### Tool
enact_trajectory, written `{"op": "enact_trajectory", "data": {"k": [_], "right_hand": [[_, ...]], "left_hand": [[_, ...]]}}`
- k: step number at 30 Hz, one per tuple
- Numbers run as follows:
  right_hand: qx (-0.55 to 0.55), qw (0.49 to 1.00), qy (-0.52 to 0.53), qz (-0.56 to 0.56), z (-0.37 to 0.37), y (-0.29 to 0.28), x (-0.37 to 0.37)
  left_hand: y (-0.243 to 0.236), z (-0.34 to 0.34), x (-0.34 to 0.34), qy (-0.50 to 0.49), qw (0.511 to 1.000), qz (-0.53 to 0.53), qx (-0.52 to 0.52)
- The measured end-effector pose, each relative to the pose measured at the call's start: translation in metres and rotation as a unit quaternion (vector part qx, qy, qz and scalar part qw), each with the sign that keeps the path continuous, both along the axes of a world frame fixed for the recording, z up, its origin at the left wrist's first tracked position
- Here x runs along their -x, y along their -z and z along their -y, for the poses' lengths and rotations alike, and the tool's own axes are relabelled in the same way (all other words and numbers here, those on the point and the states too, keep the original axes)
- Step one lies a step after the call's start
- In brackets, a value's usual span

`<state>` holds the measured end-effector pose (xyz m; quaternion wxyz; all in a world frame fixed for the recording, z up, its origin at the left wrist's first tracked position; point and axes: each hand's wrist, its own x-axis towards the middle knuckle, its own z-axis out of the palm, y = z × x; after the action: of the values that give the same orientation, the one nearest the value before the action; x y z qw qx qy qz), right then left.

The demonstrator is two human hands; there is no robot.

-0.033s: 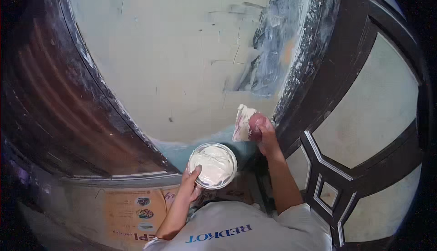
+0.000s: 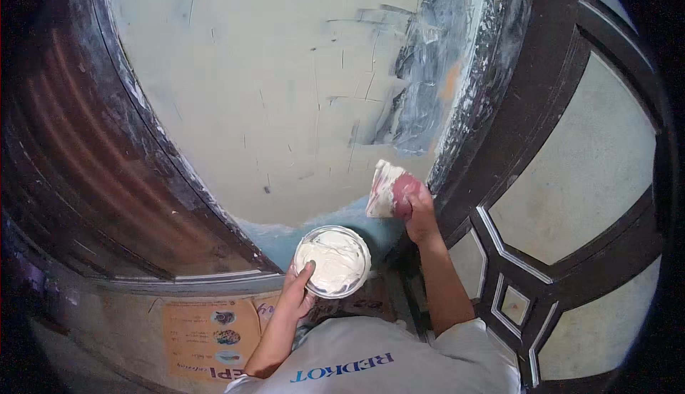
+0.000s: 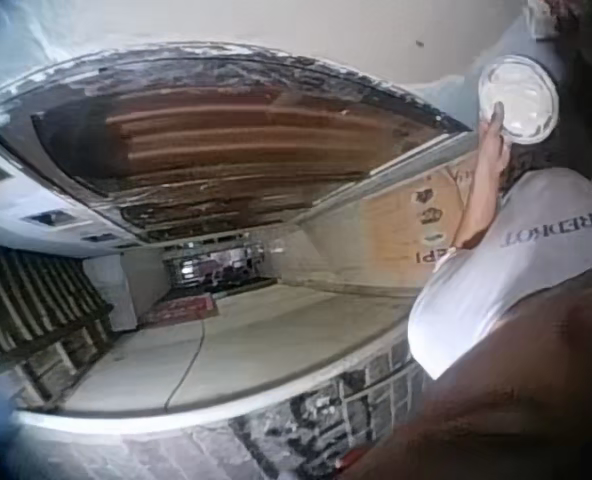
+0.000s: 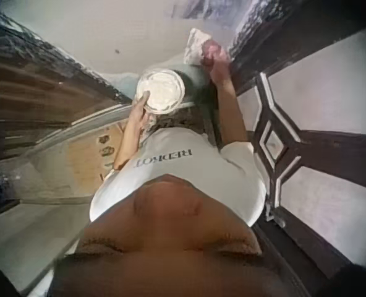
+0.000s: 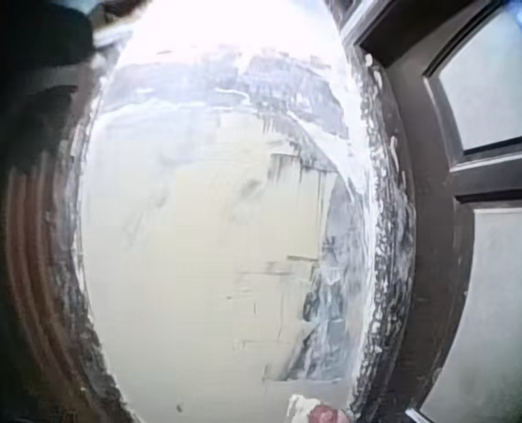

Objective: The person applies wall putty from a container onto a wall using a putty knife, then smooths the putty over the surface with the knife.

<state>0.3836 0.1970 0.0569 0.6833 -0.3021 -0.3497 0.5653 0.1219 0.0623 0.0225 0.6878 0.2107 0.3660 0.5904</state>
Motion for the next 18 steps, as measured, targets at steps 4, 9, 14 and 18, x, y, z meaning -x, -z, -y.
{"op": "enact_trajectory", "data": {"k": [4, 9, 14, 18], "right_hand": [[-0.166, 0.958, 0.182, 0.147, -0.018, -0.029, -0.014], [-0.353, 0.643, 0.402, 0.548, -0.031, -0.076, -0.009], [-0.261, 0.573, 0.451, 0.633, -0.057, -0.007, 0.028], [-0.313, 0.636, 0.413, 0.572, -0.048, 0.035, 0.02]], "left_hand": [[-0.001, 0.0, 0.006, -0.018, 1.0, -0.019, 0.009], [0.002, 0.0, 0.01, -0.04, 0.999, -0.022, 0.017], [0.007, -0.002, 0.009, -0.02, 0.999, -0.007, 0.024], [0.004, -0.001, 0.011, -0.031, 0.999, -0.015, 0.03]]}}
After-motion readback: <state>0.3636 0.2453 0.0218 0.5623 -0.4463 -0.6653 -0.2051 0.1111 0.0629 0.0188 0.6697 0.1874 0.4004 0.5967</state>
